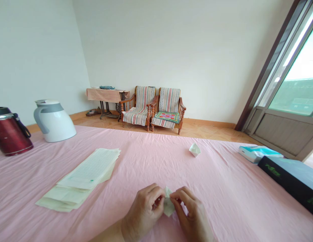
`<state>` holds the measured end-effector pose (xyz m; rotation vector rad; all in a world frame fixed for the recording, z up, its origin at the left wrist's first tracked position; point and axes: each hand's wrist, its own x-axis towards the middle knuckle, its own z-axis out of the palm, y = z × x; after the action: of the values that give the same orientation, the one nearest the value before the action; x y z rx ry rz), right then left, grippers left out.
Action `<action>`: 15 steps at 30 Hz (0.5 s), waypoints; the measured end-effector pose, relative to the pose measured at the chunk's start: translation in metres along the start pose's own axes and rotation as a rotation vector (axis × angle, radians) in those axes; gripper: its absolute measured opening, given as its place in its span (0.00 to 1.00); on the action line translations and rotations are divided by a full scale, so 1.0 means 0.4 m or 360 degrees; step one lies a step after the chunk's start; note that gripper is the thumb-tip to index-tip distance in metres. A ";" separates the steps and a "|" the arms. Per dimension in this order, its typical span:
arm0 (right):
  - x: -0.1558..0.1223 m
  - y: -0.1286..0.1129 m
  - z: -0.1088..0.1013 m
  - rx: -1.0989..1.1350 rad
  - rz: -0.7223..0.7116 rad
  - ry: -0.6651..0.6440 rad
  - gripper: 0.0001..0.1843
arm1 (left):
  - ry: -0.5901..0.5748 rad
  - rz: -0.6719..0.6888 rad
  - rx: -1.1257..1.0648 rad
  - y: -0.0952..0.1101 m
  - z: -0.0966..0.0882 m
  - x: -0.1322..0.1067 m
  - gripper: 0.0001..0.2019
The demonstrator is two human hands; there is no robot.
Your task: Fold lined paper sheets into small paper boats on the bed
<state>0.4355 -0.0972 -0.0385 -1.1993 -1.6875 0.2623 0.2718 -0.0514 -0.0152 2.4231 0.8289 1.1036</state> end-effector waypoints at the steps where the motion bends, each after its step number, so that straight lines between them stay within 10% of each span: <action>1: 0.000 0.001 0.001 -0.0002 0.0006 -0.0002 0.10 | 0.0007 0.0003 0.0015 -0.001 0.001 0.000 0.10; 15: 0.003 -0.005 -0.002 0.0003 0.0066 -0.0030 0.11 | 0.0046 0.0018 0.0151 -0.001 0.002 -0.003 0.09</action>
<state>0.4349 -0.0973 -0.0361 -1.2346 -1.6797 0.3016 0.2716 -0.0517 -0.0165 2.4973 0.8969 1.1300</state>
